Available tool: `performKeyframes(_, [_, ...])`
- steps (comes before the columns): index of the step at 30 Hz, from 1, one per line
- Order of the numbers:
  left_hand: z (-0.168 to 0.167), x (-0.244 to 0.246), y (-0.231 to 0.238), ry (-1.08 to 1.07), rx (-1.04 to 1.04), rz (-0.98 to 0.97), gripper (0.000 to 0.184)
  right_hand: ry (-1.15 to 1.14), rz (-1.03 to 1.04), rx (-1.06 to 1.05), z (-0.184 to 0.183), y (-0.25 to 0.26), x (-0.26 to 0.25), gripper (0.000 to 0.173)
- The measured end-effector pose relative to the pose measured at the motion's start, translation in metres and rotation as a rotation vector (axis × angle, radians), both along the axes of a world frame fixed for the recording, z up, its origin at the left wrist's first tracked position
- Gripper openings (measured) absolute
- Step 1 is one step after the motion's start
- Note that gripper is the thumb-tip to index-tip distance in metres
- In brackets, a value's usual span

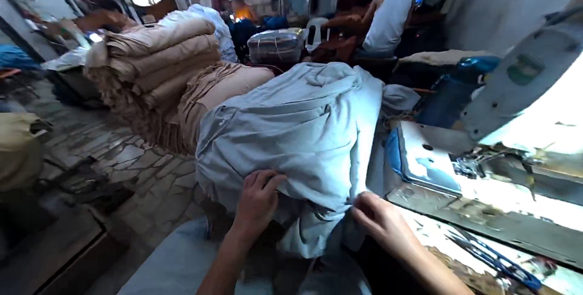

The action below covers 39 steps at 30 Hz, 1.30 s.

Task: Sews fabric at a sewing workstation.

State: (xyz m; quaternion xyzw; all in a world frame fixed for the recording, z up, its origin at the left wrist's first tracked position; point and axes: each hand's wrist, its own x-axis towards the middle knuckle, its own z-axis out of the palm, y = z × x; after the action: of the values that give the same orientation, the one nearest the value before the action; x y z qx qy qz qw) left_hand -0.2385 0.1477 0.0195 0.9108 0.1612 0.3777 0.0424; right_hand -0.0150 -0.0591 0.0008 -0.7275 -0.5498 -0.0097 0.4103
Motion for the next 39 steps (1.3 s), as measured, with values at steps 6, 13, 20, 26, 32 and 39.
performKeyframes(6, [0.022,-0.023,-0.001,-0.114,-0.341,-0.304,0.024,1.058,0.324,0.549,0.111,-0.042,-0.004,0.032])
performKeyframes(13, [-0.004,0.007,-0.032,-0.549,-1.526,-0.978,0.021,0.335,1.244,0.811,0.193,0.139,0.133,0.044])
performKeyframes(20, [0.04,0.011,-0.06,-0.902,-1.733,0.054,0.026,0.12,0.238,0.675,0.123,0.072,-0.01,0.022])
performKeyframes(26, [0.022,0.004,-0.046,-1.334,-1.681,0.012,0.051,-0.195,0.495,0.579,0.043,0.099,-0.086,0.012])
performKeyframes(32, [0.002,-0.005,-0.056,-1.134,-1.352,-0.423,0.062,-0.279,0.367,0.419,0.026,0.108,-0.116,0.019])
performKeyframes(39, [0.021,0.008,-0.058,-1.009,-1.229,-0.571,0.046,-0.146,0.31,0.385,0.047,0.09,-0.105,0.036])
